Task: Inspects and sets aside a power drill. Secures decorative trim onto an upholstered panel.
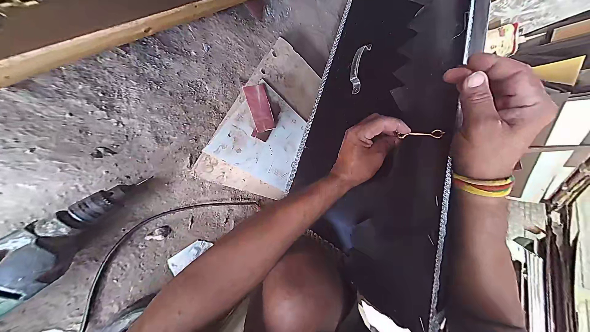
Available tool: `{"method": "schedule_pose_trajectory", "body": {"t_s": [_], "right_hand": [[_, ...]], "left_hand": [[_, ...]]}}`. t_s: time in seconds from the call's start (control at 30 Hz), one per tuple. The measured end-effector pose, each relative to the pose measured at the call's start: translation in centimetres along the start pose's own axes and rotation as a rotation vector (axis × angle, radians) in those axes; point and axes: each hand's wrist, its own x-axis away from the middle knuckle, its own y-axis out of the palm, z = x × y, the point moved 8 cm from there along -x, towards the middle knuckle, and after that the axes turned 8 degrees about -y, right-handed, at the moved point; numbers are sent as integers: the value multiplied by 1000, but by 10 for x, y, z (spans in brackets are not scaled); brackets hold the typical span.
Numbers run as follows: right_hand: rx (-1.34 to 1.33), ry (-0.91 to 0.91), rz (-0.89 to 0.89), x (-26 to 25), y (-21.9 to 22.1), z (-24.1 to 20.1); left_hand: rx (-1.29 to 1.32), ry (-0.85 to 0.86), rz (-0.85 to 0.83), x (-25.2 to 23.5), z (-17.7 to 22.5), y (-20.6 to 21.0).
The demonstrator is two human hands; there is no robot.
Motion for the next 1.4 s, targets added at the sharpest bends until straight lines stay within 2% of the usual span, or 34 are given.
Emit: {"method": "schedule_pose_trajectory", "body": {"t_s": [0.17,0.23,0.37,0.5,0.57,0.87,1.07,1.2,1.4], "right_hand": [[-15,-76,-104,-1,8,-5],[18,-145,-233,-2,15,-8],[260,-293,-567,5,38,-18],[477,-247,-720,12,42,-17],[490,-235,-739,12,42,-17],[549,-264,-589,7,36,-18],[322,-376,-714,8,26,-11],[287,-349,-800,9,20,-8],[204,-323,-809,8,17,4]], "left_hand": [[16,-24,16,-1,1,0],[38,-23,5,-2,1,-1],[94,-27,-19,-2,0,-2],[114,-38,-18,-1,1,-4],[132,-40,-16,-2,1,-4],[141,-72,-31,-2,3,-5],[146,0,-27,-6,-1,-5],[159,24,-36,-8,-1,-5],[168,89,-47,-8,0,-7]]}}
